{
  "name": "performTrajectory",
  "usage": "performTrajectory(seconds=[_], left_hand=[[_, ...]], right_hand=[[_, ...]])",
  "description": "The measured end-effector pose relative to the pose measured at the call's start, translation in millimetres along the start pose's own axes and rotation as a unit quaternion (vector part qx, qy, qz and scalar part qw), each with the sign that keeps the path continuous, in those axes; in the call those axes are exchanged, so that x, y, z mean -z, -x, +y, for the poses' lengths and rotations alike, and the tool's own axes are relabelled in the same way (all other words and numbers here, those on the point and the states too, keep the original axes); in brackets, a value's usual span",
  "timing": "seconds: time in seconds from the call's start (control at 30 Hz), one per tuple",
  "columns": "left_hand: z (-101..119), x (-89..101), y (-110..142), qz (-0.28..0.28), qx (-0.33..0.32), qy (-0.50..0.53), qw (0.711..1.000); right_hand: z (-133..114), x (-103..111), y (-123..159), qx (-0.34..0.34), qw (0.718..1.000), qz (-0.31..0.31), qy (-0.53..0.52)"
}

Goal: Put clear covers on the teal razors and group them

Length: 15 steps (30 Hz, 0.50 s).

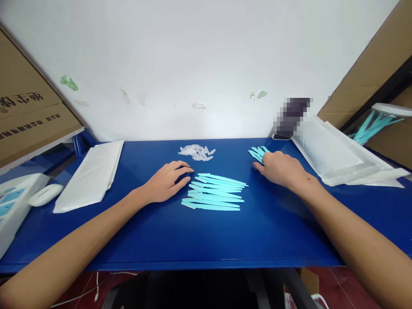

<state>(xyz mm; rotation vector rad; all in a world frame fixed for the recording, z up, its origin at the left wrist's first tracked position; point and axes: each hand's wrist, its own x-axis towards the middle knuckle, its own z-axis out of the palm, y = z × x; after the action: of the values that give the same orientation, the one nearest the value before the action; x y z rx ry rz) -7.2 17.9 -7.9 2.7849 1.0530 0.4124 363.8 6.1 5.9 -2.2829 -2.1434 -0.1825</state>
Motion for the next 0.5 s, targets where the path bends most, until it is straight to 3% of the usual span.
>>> performTrajectory(seconds=[0.1, 0.3, 0.5], left_hand=[[-1, -0.5, 0, 0.002, 0.002, 0.001, 1.0], [-3, -1.2, 0, 0.027, 0.011, 0.037, 0.999], [-1, 2.3, -2, 0.089, 0.045, 0.053, 0.994]], right_hand=[[-11, 8, 4, -0.016, 0.999, -0.002, 0.041], [-48, 11, 16, 0.166, 0.981, 0.092, -0.049], [-72, 12, 33, 0.238, 0.956, 0.087, -0.144]])
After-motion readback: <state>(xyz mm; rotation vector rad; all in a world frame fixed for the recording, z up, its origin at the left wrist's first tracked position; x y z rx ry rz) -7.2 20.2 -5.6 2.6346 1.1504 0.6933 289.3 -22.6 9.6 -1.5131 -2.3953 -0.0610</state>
